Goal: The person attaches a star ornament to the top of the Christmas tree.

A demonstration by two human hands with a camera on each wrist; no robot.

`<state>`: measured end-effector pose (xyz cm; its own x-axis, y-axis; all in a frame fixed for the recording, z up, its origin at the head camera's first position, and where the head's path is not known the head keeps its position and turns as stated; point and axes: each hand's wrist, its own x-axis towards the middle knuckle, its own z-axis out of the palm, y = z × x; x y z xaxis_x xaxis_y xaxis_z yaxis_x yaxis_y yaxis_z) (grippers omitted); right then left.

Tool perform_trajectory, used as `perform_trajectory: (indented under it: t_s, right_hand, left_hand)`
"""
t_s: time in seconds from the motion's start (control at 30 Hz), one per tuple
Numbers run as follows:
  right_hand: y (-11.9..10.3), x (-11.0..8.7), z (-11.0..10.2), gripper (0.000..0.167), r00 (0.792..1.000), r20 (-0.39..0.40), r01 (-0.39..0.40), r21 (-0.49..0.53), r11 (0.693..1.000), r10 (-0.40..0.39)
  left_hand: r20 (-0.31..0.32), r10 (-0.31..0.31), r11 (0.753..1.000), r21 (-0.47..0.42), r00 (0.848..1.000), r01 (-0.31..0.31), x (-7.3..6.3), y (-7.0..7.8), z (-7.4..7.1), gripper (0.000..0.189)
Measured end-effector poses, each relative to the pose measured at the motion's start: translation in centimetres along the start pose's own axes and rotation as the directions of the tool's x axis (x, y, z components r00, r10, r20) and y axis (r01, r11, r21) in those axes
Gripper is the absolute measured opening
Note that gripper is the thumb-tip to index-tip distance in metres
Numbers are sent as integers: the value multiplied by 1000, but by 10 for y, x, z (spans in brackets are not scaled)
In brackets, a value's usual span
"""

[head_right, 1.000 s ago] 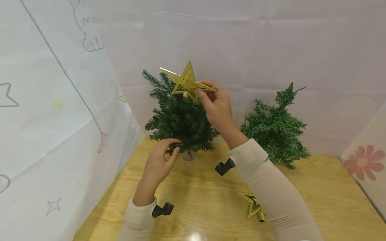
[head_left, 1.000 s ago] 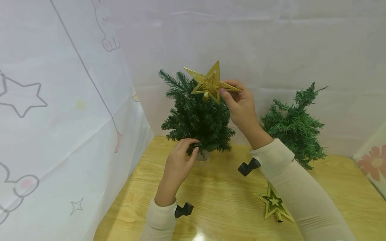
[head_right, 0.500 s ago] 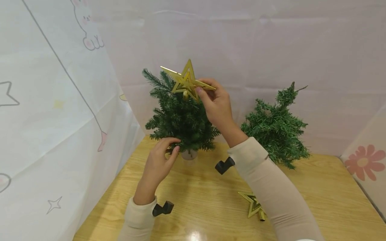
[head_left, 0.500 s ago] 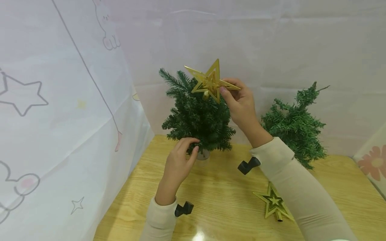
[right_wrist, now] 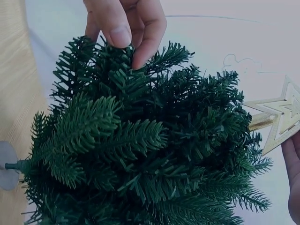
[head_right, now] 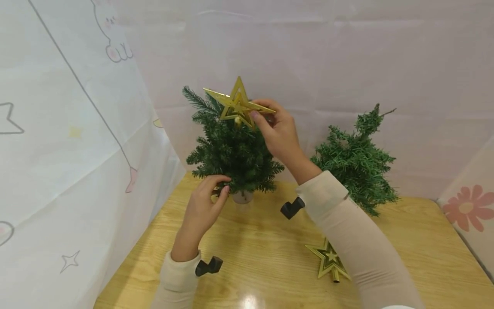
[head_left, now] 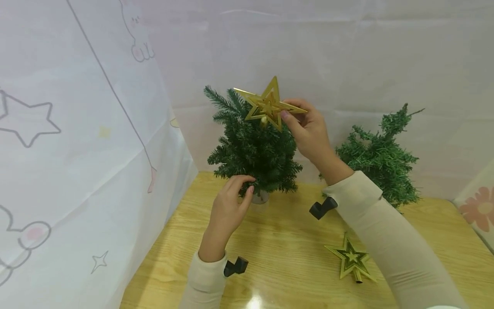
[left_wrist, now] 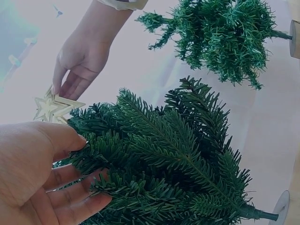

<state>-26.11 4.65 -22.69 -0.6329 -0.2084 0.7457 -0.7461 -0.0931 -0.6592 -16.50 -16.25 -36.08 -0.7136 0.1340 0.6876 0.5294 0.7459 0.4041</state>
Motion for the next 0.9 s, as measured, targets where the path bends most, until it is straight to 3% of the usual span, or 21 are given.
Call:
perform_trajectory:
  t_s: [0.37, 0.7, 0.9]
  right_hand:
    - [1, 4, -6, 24, 997, 73, -8, -37, 999, 11]
    - [6, 12, -12, 22, 990, 111, -104, 157, 982, 88]
    - [7, 11, -13, 21, 987, 119, -131, 217, 967, 107]
  left_hand:
    - [5, -1, 1000, 3, 1000, 1, -1, -1, 0, 22]
    - [-3, 4, 1000, 6, 1000, -4, 1, 0, -2, 22]
    - [2, 1, 1000, 12, 1000, -1, 0, 0, -2, 21]
